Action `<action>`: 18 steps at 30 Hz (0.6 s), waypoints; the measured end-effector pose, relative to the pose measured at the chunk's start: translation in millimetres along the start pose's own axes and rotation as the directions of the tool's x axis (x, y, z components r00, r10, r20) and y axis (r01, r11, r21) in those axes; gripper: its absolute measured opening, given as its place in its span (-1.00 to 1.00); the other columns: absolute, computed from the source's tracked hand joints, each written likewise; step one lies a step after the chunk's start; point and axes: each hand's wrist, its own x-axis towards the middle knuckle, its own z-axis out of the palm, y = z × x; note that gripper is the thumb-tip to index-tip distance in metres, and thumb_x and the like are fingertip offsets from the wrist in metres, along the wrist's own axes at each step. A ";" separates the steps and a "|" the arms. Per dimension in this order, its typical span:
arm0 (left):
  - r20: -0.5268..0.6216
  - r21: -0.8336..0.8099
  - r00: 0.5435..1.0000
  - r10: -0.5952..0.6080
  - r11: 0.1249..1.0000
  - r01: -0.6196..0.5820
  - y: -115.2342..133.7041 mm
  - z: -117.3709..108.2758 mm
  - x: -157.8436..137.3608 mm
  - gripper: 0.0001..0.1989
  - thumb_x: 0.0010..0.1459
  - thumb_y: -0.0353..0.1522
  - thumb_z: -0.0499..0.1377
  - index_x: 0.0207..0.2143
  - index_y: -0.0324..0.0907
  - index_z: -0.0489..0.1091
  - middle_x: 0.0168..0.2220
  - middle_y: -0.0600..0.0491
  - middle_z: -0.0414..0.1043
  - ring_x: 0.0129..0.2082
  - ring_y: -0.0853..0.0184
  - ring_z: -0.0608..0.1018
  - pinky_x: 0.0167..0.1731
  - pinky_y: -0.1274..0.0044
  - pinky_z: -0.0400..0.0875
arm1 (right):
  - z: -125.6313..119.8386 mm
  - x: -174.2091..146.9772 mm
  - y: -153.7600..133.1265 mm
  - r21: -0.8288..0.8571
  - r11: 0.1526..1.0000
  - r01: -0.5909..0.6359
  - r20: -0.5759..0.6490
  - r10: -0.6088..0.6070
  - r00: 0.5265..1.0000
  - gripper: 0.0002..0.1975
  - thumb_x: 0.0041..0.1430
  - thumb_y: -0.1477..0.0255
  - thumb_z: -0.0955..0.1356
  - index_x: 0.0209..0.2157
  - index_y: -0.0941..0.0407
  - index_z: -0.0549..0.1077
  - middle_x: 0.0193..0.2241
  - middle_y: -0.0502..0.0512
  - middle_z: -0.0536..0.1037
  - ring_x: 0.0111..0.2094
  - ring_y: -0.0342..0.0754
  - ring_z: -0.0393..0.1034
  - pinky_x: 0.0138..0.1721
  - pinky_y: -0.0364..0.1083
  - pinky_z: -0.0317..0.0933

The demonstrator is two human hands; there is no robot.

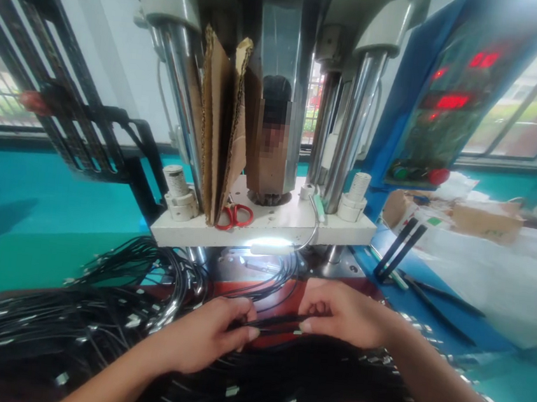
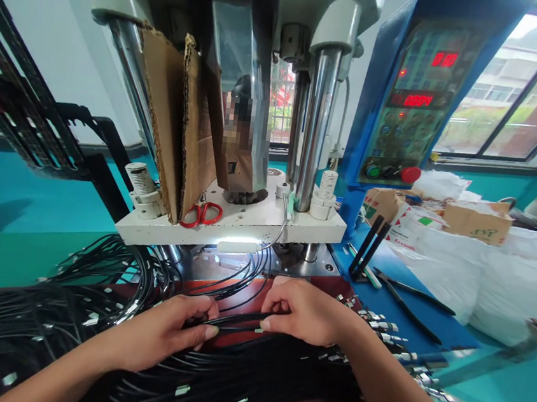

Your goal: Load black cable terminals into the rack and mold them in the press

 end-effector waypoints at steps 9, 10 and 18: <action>-0.007 -0.006 1.000 -0.002 1.000 0.002 -0.8 0.0 -0.8 -0.70 0.22 -0.10 0.03 -0.27 -0.13 0.34 -0.40 0.16 0.38 -0.40 0.38 0.40 -0.37 0.57 0.23 | 9.7 3.7 -4.2 -0.179 0.983 0.042 -0.075 -0.056 0.996 -0.77 0.32 0.45 0.18 -0.38 0.11 0.38 -0.34 0.04 0.47 -0.28 -0.06 0.33 -0.21 -0.08 0.17; -0.015 -0.004 1.000 -0.001 1.000 0.000 -1.6 0.2 -0.7 -0.70 0.18 -0.10 0.08 -0.24 -0.13 0.34 -0.36 0.14 0.40 -0.38 0.37 0.41 -0.36 0.56 0.23 | 9.9 3.6 -4.4 -0.178 0.983 0.039 -0.076 -0.053 0.996 -0.76 0.33 0.45 0.16 -0.38 0.11 0.38 -0.36 0.03 0.47 -0.30 -0.06 0.33 -0.22 -0.08 0.17; -0.010 -0.015 1.000 0.017 1.000 -0.017 0.6 1.1 -1.2 -0.79 0.24 -0.20 0.03 -0.31 -0.13 0.32 -0.42 0.16 0.36 -0.42 0.39 0.39 -0.40 0.58 0.21 | 1.8 -0.8 -0.8 -0.132 0.991 0.017 0.052 -0.010 0.999 -0.74 0.01 0.27 0.45 -0.27 0.11 0.51 -0.28 0.06 0.50 -0.26 0.03 0.37 -0.25 -0.08 0.19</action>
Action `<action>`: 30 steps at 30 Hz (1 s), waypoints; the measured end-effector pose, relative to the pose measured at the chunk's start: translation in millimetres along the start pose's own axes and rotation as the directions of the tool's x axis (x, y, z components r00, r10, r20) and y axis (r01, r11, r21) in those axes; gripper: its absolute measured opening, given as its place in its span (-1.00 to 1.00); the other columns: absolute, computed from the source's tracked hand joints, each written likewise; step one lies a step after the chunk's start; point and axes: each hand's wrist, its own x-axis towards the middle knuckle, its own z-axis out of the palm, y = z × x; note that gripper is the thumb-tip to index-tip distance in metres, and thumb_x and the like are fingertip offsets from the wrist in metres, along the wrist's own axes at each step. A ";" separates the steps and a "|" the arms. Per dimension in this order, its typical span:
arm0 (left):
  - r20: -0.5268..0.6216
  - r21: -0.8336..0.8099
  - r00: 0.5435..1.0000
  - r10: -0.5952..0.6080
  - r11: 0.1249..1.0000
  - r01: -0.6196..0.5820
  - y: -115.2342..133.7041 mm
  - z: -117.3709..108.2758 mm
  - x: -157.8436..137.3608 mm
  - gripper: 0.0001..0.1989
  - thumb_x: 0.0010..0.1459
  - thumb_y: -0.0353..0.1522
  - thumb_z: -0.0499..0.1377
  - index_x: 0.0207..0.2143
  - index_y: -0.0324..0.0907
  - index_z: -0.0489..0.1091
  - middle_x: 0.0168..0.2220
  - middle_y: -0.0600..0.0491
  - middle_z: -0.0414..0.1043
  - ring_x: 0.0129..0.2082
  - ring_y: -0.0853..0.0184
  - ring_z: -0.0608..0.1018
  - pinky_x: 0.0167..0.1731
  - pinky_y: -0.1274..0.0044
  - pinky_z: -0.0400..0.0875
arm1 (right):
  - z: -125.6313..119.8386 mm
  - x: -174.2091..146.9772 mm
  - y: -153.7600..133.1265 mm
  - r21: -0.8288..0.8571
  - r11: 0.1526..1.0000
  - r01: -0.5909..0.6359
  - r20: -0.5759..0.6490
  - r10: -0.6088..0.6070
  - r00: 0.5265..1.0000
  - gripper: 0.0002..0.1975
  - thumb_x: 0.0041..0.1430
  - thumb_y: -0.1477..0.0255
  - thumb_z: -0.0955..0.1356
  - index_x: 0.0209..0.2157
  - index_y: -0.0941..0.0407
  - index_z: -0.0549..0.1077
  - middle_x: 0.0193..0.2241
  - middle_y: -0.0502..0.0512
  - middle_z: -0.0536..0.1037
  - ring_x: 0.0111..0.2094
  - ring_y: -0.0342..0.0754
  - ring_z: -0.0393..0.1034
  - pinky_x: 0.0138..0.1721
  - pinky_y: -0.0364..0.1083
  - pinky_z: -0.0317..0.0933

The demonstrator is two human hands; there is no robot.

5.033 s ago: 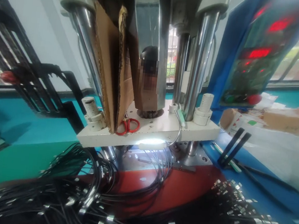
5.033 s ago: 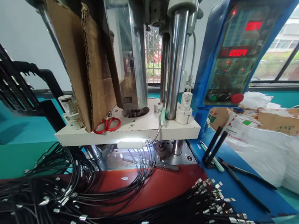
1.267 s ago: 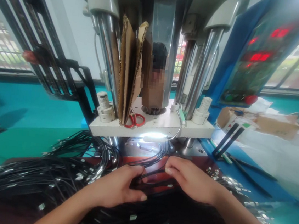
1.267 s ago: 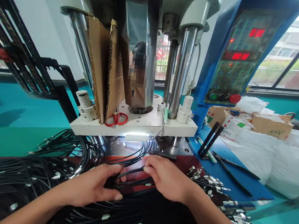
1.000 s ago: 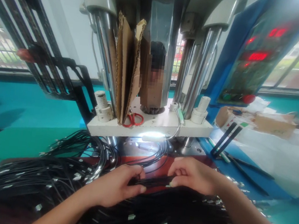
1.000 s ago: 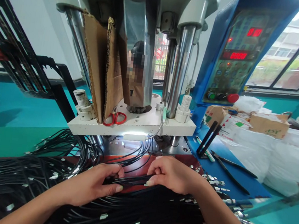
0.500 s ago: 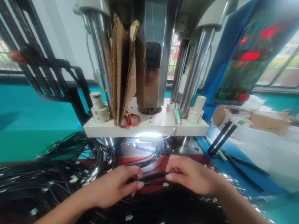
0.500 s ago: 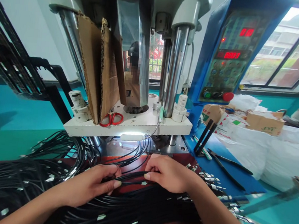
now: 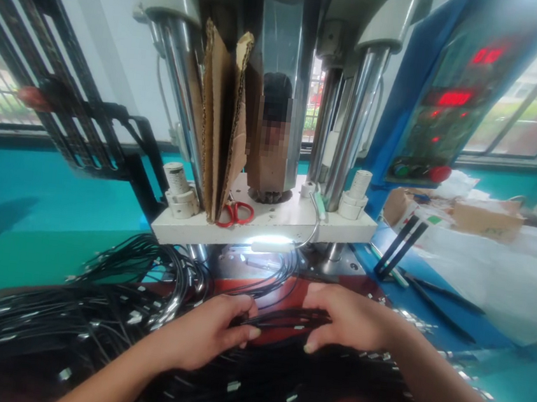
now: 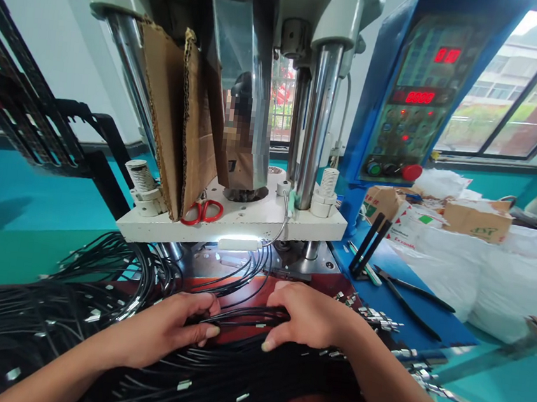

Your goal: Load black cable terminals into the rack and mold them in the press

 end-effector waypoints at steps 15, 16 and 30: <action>-0.050 0.004 0.999 0.000 1.000 0.000 2.3 2.2 -1.4 -0.81 0.05 -0.27 0.25 -0.32 -0.13 0.31 -0.37 0.19 0.34 -0.37 0.39 0.36 -0.39 0.58 0.17 | -0.9 -6.1 1.5 -0.015 0.999 -0.046 0.048 0.046 0.998 -0.80 0.17 0.29 0.34 -0.33 0.14 0.51 -0.35 0.06 0.53 -0.34 -0.03 0.39 -0.35 -0.12 0.16; -0.070 0.006 0.998 0.008 1.000 -0.007 3.6 1.9 -2.1 -0.82 0.06 -0.29 0.23 -0.32 -0.13 0.31 -0.38 0.19 0.34 -0.38 0.39 0.36 -0.39 0.58 0.17 | -1.6 -6.3 0.9 -0.004 1.000 -0.030 0.056 0.030 0.998 -0.80 0.17 0.29 0.34 -0.33 0.14 0.51 -0.34 0.05 0.53 -0.33 -0.03 0.40 -0.33 -0.12 0.16; 0.058 -0.514 0.998 -0.035 0.856 0.060 7.5 -11.8 -10.2 -0.74 0.11 -0.20 0.19 -0.27 -0.20 0.32 -0.47 0.18 0.34 -0.54 0.43 0.49 -0.53 0.59 0.31 | -22.8 -56.1 -21.4 -0.271 0.946 -0.177 -0.200 0.124 0.972 -0.85 0.11 0.47 0.34 -0.26 0.04 0.50 -0.35 0.06 0.55 -0.27 0.03 0.43 -0.25 -0.07 0.19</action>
